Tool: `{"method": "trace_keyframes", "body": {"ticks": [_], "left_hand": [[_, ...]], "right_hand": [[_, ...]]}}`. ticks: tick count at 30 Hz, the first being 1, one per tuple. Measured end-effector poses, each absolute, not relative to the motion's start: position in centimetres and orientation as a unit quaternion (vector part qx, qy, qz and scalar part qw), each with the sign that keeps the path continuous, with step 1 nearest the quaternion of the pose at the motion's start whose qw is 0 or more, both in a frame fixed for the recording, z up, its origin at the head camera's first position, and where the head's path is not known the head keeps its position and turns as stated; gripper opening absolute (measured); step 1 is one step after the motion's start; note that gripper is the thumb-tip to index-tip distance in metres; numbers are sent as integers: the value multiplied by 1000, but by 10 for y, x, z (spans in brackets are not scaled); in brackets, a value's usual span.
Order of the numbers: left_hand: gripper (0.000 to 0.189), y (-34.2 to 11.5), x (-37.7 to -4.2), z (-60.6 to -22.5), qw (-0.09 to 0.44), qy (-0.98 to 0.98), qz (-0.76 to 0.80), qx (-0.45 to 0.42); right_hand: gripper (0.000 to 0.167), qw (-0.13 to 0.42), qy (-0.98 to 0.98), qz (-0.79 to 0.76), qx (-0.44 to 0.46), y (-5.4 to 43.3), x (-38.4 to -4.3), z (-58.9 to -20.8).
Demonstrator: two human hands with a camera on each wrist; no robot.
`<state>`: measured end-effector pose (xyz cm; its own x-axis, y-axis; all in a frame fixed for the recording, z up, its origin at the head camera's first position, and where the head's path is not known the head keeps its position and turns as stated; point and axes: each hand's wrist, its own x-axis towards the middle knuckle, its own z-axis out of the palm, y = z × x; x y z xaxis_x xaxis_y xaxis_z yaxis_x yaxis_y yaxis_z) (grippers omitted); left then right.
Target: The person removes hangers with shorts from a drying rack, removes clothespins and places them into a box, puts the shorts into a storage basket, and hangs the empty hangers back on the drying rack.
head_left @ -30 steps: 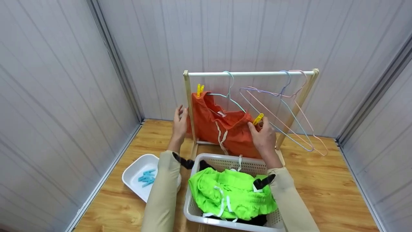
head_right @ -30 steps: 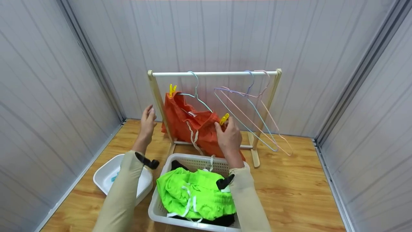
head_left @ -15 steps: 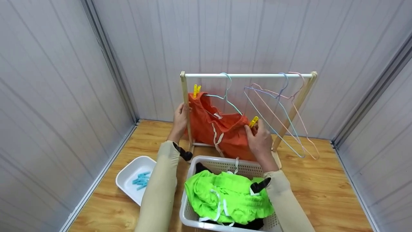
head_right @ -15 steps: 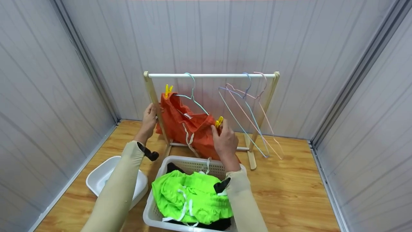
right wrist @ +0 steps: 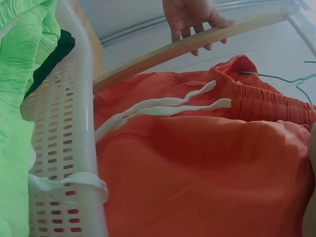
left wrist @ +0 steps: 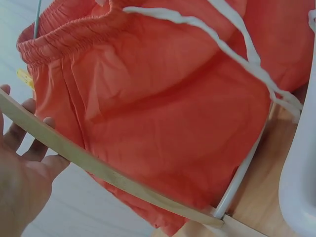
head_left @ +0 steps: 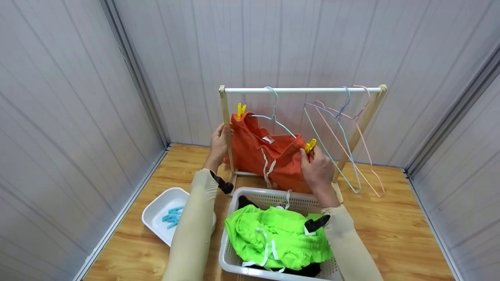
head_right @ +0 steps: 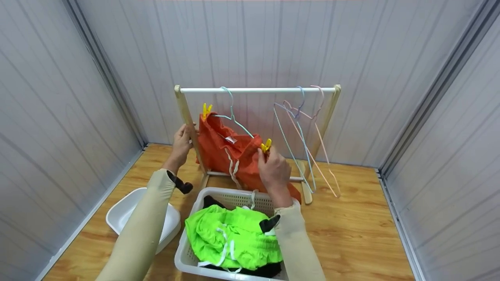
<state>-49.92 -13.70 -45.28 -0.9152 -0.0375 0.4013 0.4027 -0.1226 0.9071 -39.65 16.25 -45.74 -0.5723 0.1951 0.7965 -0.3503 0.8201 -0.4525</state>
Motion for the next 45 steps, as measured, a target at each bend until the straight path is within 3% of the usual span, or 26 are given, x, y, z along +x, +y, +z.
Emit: {"method": "trace_keyframes", "body": {"ticks": [8, 18, 25, 32, 35, 40, 45], "left_hand": [[28, -138, -499, -447, 147, -655, -726, -153], [47, -141, -514, -467, 157, -672, -715, -115], [41, -147, -515, -466, 157, -664, -721, -118], [46, -163, -501, -444, 67, -674, -730, -90], [45, -168, -501, -436, 61, -692, -716, -62], [40, -176, -475, -402, 119, -695, -706, -64], [35, -187, -436, -360, 160, -683, -691, -174]], "right_hand": [[31, 472, -823, 310, 57, 169, -380, -427], [30, 472, -821, 312, 78, 184, -348, -390], [31, 451, -822, 336, 88, 192, -325, -368], [30, 453, -819, 335, 105, 201, -313, -351], [28, 457, -814, 342, 110, 204, -308, -344], [24, 470, -801, 352, 119, 209, -299, -336], [18, 474, -791, 366, 126, 212, -297, -334]]}}
